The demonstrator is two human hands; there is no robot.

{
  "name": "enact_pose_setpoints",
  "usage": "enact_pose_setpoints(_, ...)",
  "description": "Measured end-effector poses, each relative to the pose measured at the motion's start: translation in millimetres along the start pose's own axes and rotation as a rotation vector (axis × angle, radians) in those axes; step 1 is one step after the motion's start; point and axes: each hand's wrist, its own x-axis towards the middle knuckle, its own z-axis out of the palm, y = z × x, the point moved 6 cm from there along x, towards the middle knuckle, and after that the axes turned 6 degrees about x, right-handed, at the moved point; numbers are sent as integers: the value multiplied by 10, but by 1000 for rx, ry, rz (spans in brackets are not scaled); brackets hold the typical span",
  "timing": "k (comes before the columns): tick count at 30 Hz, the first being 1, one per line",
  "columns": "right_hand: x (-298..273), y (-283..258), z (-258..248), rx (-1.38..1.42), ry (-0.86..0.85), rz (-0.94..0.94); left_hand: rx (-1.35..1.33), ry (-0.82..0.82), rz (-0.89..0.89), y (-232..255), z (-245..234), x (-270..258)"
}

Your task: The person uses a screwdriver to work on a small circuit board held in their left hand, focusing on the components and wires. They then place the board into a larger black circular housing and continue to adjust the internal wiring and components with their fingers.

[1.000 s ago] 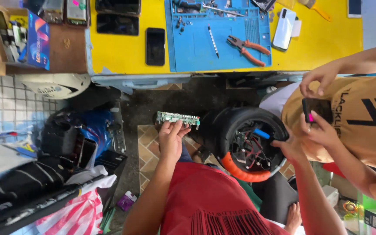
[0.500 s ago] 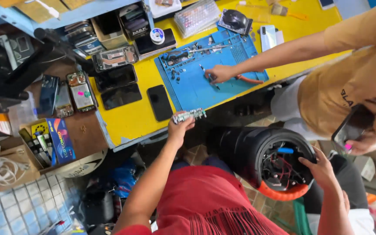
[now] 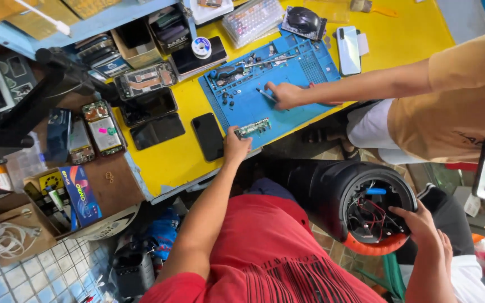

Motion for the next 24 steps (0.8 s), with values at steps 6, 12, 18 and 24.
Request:
enact_pose_setpoints(6,262,-146,-60,-230,-69,-128,263,-10,-66,-8,-265,-221)
enact_pose_setpoints(12,841,-15,-257,-331,-113,-221,299,88,3,-71,-198,-140)
enact_pose_setpoints(18,1079,107,-588,-374,-105,-190,259,143,26,-89,-130,-107)
enact_pose_setpoints(24,1213,316,-995,-426,-118,-223,401,244,63,-163,-122,57)
